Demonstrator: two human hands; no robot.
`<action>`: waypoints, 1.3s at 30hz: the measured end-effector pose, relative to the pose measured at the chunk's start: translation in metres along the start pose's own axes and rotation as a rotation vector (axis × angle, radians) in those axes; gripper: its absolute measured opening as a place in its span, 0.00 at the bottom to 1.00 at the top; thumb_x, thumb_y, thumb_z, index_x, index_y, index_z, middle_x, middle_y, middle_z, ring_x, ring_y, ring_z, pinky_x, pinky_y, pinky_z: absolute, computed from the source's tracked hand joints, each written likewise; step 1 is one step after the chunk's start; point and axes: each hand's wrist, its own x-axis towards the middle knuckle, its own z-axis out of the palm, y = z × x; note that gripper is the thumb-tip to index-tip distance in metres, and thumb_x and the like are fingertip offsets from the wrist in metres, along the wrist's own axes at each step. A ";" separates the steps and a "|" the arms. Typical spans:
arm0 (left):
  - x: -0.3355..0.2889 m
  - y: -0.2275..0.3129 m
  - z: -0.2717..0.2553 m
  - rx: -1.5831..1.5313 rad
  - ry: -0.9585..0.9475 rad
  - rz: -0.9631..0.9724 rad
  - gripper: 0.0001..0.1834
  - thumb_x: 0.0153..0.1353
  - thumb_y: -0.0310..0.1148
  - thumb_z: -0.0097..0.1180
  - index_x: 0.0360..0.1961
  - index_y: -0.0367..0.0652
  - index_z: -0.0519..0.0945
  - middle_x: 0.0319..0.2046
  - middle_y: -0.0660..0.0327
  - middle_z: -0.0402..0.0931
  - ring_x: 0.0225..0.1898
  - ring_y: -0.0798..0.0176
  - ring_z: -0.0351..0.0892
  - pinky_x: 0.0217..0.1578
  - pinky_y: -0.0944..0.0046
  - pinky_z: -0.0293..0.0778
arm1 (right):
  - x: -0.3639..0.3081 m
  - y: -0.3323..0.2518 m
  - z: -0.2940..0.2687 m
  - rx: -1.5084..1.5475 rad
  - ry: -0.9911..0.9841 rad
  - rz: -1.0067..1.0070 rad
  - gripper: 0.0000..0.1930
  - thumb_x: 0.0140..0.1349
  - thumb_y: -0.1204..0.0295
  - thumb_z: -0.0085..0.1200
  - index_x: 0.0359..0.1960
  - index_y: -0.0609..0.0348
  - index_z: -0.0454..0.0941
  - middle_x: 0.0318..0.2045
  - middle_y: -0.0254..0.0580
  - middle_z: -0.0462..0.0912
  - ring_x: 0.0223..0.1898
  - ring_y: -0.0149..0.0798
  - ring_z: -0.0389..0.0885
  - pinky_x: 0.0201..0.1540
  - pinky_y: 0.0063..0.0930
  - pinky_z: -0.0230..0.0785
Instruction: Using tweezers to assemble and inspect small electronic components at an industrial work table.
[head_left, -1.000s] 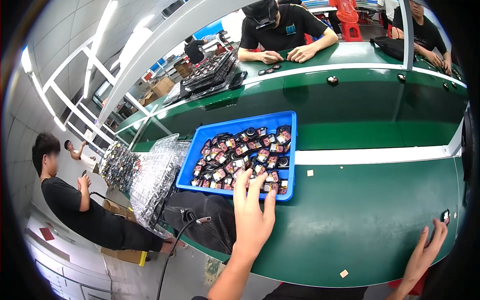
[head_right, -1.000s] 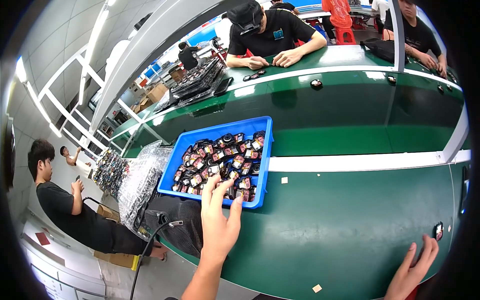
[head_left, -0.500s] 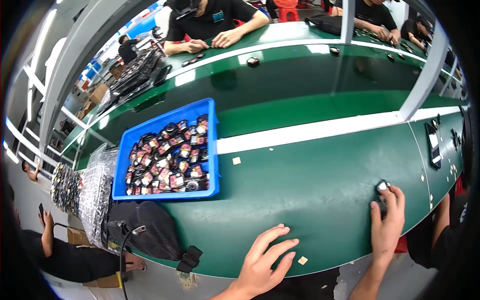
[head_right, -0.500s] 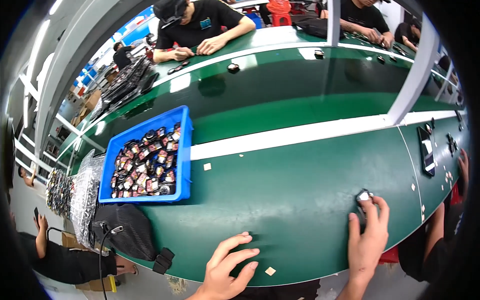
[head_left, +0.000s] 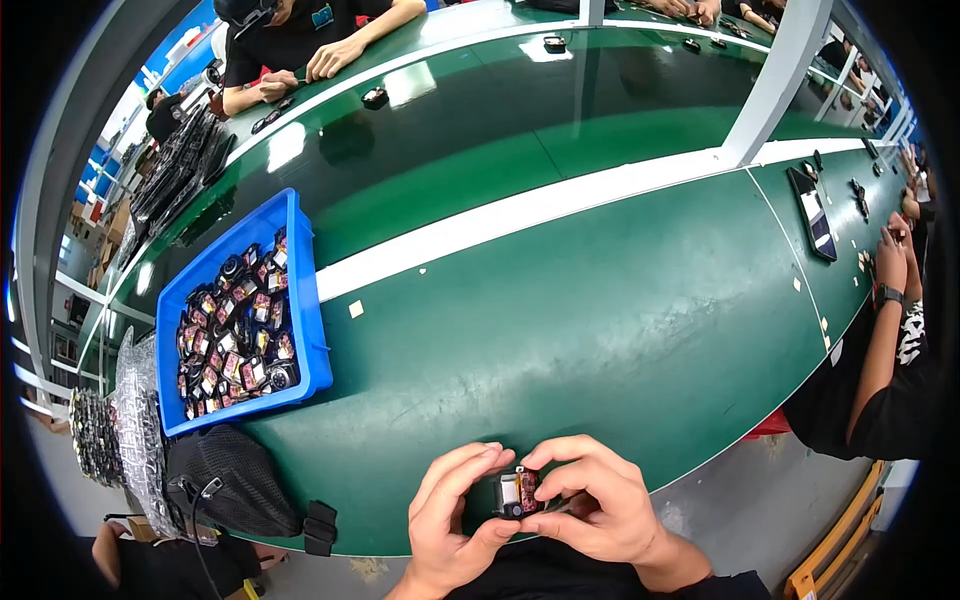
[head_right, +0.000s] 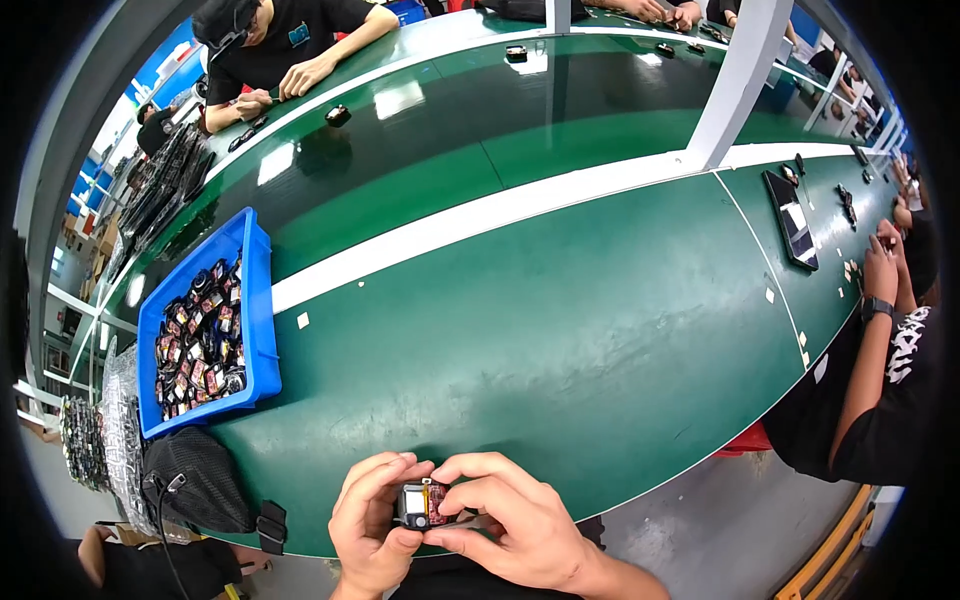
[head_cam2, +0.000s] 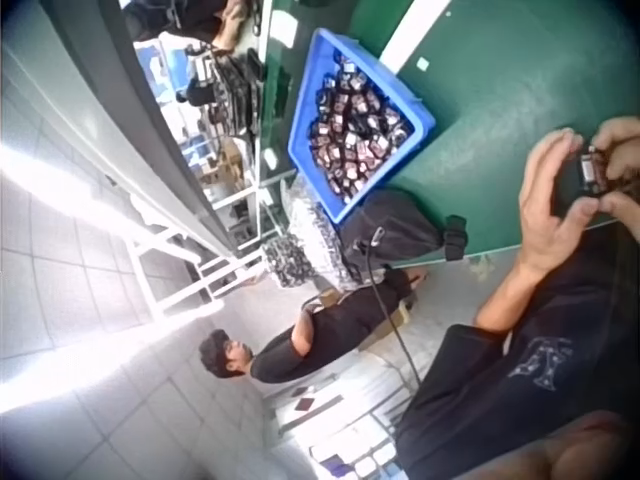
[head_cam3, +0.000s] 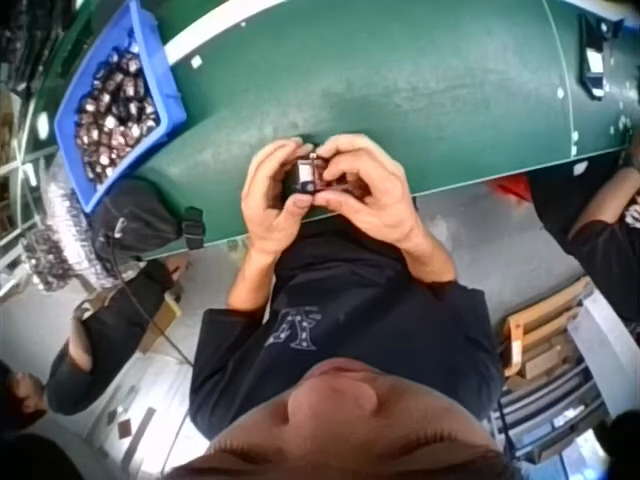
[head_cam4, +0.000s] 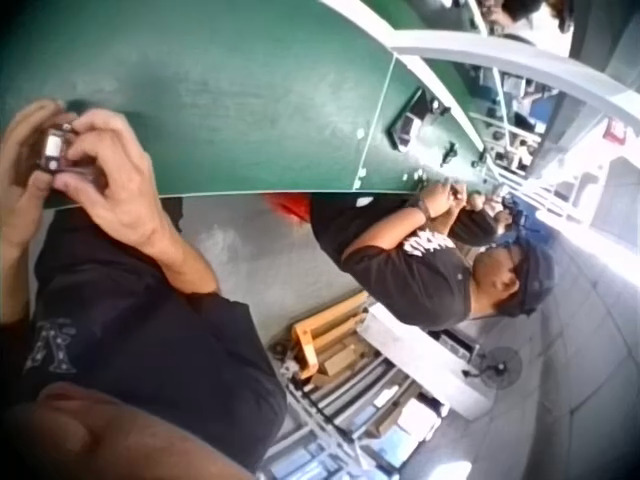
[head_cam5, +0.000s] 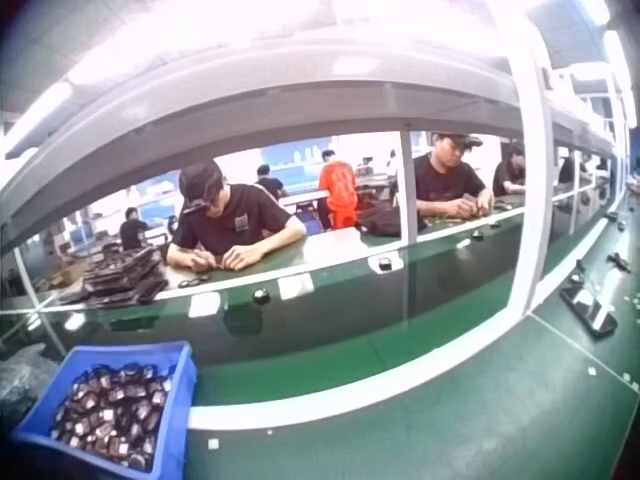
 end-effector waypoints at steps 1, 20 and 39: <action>-0.003 -0.005 -0.001 -0.050 -0.023 0.002 0.34 0.60 0.42 0.71 0.59 0.27 0.75 0.59 0.42 0.71 0.57 0.46 0.80 0.58 0.52 0.78 | -0.001 -0.001 0.000 0.003 -0.010 0.020 0.16 0.51 0.77 0.76 0.37 0.62 0.79 0.48 0.50 0.82 0.25 0.19 0.74 0.20 0.16 0.64; -0.002 -0.006 -0.008 -0.411 0.207 -0.202 0.34 0.54 0.45 0.76 0.51 0.31 0.75 0.50 0.46 0.74 0.49 0.48 0.83 0.52 0.51 0.82 | -0.002 0.008 0.012 -0.451 0.009 -0.172 0.19 0.53 0.79 0.70 0.49 0.61 0.85 0.33 0.38 0.78 0.28 0.34 0.81 0.28 0.26 0.77; -0.001 0.002 -0.004 -0.327 0.187 -0.227 0.36 0.53 0.50 0.76 0.48 0.29 0.77 0.53 0.46 0.71 0.45 0.50 0.86 0.49 0.52 0.84 | 0.000 0.007 0.012 -0.449 0.034 -0.205 0.15 0.52 0.82 0.67 0.44 0.64 0.85 0.31 0.39 0.83 0.26 0.36 0.83 0.26 0.27 0.77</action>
